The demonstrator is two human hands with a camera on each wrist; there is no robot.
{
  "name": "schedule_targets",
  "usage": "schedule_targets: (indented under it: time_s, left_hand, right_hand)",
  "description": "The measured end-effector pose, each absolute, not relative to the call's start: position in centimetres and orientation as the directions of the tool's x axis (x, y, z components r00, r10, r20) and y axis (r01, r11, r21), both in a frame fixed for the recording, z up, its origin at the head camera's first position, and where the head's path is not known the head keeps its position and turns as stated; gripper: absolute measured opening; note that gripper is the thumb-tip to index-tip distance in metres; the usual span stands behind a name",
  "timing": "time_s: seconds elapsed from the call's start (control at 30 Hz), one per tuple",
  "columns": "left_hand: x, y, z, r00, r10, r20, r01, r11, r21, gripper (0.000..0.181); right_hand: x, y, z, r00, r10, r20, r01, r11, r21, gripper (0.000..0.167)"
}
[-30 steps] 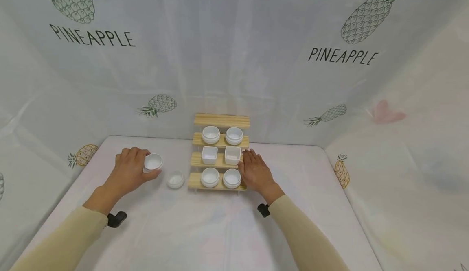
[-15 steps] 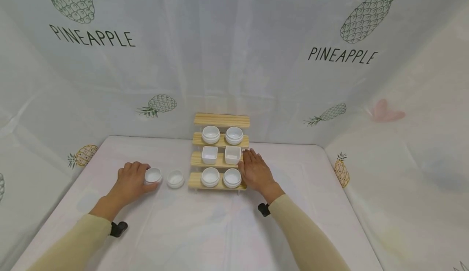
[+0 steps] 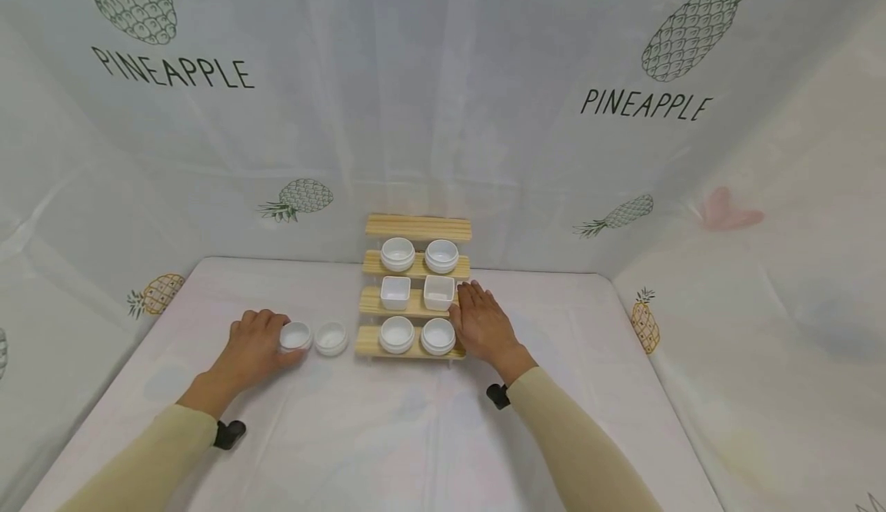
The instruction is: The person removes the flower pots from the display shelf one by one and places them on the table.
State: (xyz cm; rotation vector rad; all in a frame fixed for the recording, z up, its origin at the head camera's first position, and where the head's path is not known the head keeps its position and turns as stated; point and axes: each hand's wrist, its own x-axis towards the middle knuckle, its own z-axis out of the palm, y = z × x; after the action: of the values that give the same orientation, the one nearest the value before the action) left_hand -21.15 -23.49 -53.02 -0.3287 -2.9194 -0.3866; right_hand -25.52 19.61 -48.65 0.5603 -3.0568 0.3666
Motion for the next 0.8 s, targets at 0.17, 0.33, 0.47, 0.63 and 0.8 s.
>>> schedule_targets:
  time_s: [0.17,0.33,0.47,0.63,0.8]
  left_hand:
    - [-21.07,-23.24,-52.95,-0.961,0.188,0.205,0.234,0.944,0.233,0.069]
    - [-21.0,-23.19,-52.89,-0.962,0.2,0.188,0.242,0.94,0.241,0.068]
    - [-21.05,-23.28,-52.92,-0.96,0.212,0.18,0.252,0.938,0.238,0.066]
    - [-21.07,-23.4,-52.93,-0.956,0.229,0.185,0.268,0.937,0.222,0.066]
    - [-21.0,-23.33,-52.71,-0.953,0.24,0.183,0.276,0.938,0.209,0.065]
  right_hand:
    - [-25.48,19.65,-48.61,-0.936,-0.348,0.047,-0.349,0.908,-0.233,0.066]
    - [-25.4,19.67,-48.56,-0.933,-0.353,0.064,-0.358,0.902,-0.241,0.064]
    - [-25.39,19.59,-48.46,-0.931,-0.358,0.071,-0.364,0.898,-0.248,0.064]
    - [-25.35,19.53,-48.4,-0.93,-0.359,0.074,-0.366,0.895,-0.256,0.063]
    - [-25.42,19.57,-48.51,-0.931,-0.358,0.074,-0.365,0.895,-0.258,0.064]
